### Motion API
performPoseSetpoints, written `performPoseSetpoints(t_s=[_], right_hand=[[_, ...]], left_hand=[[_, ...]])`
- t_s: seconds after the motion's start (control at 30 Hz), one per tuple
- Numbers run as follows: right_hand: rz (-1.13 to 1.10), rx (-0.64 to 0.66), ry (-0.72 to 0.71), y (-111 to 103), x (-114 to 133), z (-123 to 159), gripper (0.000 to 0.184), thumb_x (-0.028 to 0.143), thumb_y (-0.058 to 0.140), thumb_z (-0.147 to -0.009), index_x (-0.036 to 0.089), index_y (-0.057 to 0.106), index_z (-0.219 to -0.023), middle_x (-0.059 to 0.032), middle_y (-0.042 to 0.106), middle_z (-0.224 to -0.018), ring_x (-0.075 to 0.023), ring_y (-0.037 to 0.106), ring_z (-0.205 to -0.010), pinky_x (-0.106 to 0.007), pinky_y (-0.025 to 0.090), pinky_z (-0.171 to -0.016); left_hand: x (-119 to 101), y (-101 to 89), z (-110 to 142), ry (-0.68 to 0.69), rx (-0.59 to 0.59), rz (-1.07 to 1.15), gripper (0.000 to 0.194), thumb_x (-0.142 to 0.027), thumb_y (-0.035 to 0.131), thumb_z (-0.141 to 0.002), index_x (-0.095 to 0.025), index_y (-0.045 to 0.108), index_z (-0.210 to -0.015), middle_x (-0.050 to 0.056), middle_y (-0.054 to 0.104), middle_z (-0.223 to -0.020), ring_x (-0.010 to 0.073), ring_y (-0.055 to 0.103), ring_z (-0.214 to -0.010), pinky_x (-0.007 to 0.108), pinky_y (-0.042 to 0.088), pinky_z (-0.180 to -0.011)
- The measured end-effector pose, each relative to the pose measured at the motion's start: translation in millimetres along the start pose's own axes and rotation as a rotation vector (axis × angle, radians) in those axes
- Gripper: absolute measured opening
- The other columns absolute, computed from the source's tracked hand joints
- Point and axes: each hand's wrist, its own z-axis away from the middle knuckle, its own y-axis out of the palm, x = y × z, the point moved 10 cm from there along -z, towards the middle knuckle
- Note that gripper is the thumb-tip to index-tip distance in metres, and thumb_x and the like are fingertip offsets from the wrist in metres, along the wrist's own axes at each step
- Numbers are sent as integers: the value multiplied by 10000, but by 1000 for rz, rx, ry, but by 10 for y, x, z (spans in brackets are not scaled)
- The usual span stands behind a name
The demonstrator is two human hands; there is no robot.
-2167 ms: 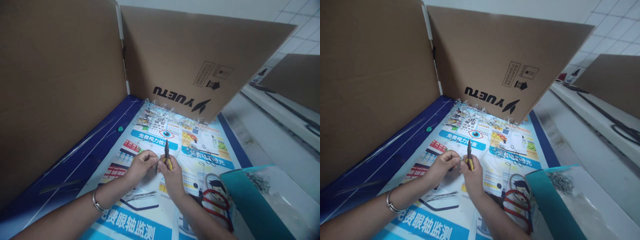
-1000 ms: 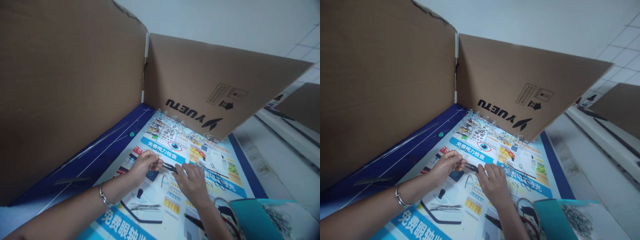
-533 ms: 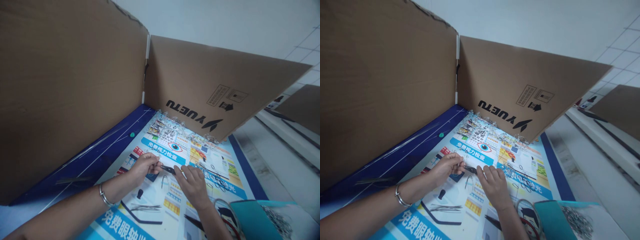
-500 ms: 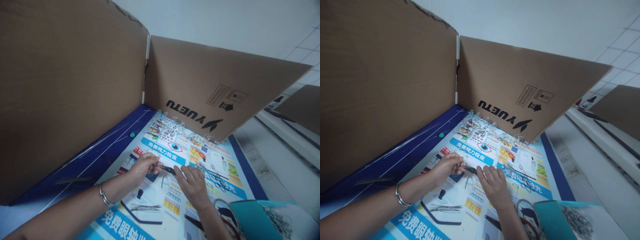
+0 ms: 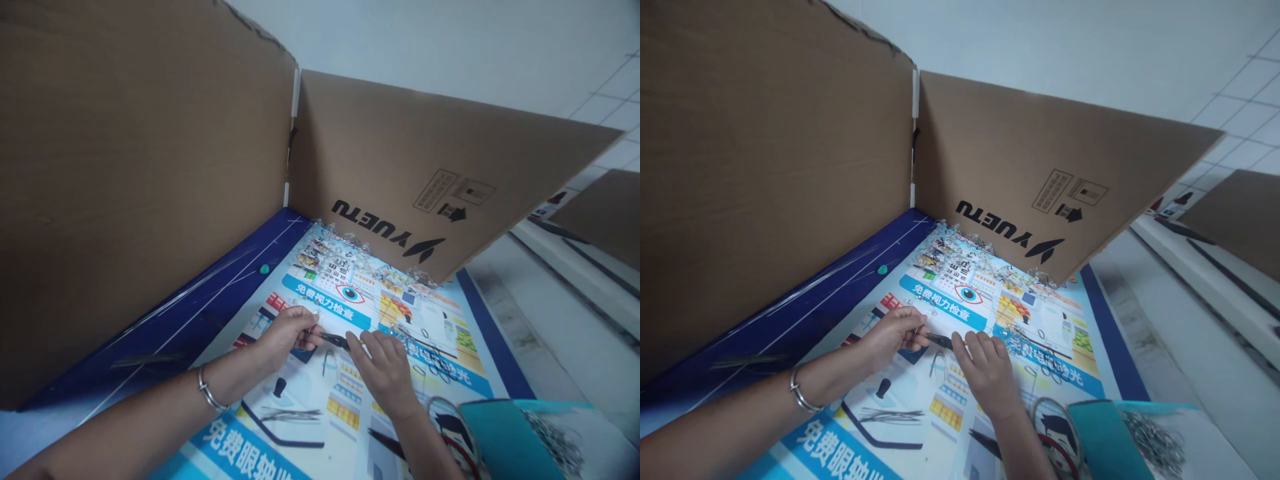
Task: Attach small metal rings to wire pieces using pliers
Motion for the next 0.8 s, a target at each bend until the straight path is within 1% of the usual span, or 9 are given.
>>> performPoseSetpoints(t_s=[0.2, 0.4, 0.63, 0.8], right_hand=[[-28, 18, 3, 19, 1, 1, 326, 110, 532, -794, 211, 549, -1103, -57, 595, -920, -199, 517, -897, -363, 353, -773], [-63, 12, 34, 28, -33, 3, 316, 124, 529, -800, 212, 553, -1103, -62, 596, -915, -199, 520, -894, -360, 366, -767], [-99, 16, 44, 26, -52, -12, 307, 132, 537, -795, 197, 550, -1095, -66, 594, -898, -195, 512, -869, -360, 384, -758], [-124, 5, 48, 9, -66, -21, 282, 162, 519, -816, 210, 548, -1092, -55, 591, -855, -175, 521, -833, -341, 391, -736]], left_hand=[[9, 10, -7, 4, 13, -5, 226, -338, 634, -690, -148, 513, -673, 26, 625, -649, 120, 610, -541, 197, 419, -484], [-68, 26, 31, 29, -20, -42, 227, -339, 644, -674, -151, 517, -667, 25, 633, -651, 118, 609, -545, 199, 419, -504], [-106, 64, 49, 79, 13, -63, 213, -345, 612, -713, -156, 516, -689, 18, 623, -686, 109, 603, -573, 201, 422, -539], [-93, 72, 60, 79, 17, -53, 235, -374, 614, -718, -158, 523, -710, 14, 615, -687, 114, 600, -586, 207, 421, -548]])
